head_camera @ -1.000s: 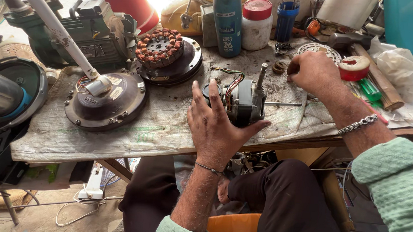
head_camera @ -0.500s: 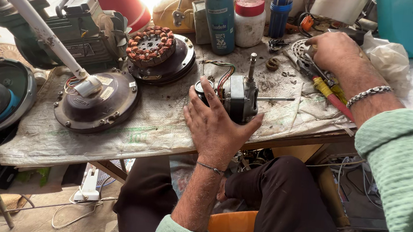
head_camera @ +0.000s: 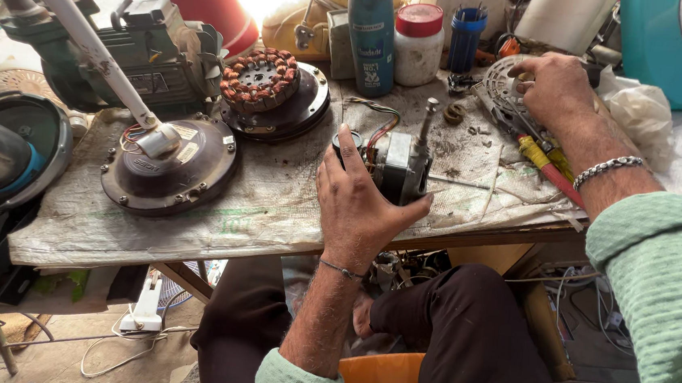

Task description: The person disassembles a small motor, removes the end cap, and then reassembles it by fitting the cap back onto the shaft. They use a screwdriver to tighten a screw on the end cap to secure it in place.

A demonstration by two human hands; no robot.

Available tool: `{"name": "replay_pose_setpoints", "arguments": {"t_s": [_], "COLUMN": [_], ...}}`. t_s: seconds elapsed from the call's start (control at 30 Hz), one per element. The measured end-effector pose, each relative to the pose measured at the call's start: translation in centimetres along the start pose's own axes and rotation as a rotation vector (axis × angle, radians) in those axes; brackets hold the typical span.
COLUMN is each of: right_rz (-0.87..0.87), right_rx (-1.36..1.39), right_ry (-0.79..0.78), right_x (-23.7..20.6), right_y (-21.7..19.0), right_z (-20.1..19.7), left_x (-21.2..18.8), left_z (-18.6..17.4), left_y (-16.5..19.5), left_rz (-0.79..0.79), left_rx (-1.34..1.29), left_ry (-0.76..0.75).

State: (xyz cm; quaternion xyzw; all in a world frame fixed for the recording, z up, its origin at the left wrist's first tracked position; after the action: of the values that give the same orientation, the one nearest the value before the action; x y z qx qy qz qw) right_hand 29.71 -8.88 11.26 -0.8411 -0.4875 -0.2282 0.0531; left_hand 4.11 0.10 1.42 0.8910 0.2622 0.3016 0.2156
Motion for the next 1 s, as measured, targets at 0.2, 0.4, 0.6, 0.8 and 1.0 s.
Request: {"name": "replay_pose_setpoints", "arguments": {"t_s": [0.2,0.4,0.6,0.8,1.0], "right_rz": [-0.099,-0.182,-0.231,-0.041,0.029], "right_rx": [0.083,0.192,0.469,0.626,0.756], "right_ry": [0.213,0.272,0.225,0.124,0.099], "right_x": [0.0,-0.9,-4.8,-8.9,-12.4], "right_y": [0.6,1.5,0.3,-2.3,-5.4], "right_z": [-1.0,-1.5,-1.0,-0.8,-1.4], "left_x": [0.6,1.2,3.4,5.5,5.4], "left_z": [-2.0,-3.9,-4.5,-4.0,-4.3], "left_y": [-0.4,-1.4,-3.9,-6.6,-6.1], "left_rz": [-0.002,0.062,0.060,0.022,0.012], "left_rx": [-0.099,-0.225,-0.162,-0.208,-0.245], "left_ry": [-0.070,-0.134,-0.302,-0.523,-0.519]}}
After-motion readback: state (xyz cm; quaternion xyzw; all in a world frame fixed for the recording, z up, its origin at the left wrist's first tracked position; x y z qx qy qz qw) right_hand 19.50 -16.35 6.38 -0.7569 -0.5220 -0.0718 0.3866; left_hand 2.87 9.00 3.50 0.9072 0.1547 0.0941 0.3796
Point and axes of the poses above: each hand's wrist, its own x-axis towards the middle knuckle, its own z-axis out of the palm, y = z × x, the point moved 4 cm from there along x, towards the middle knuckle, and after that the axes turned 12 degrees about -y, right-handed, at the moved point
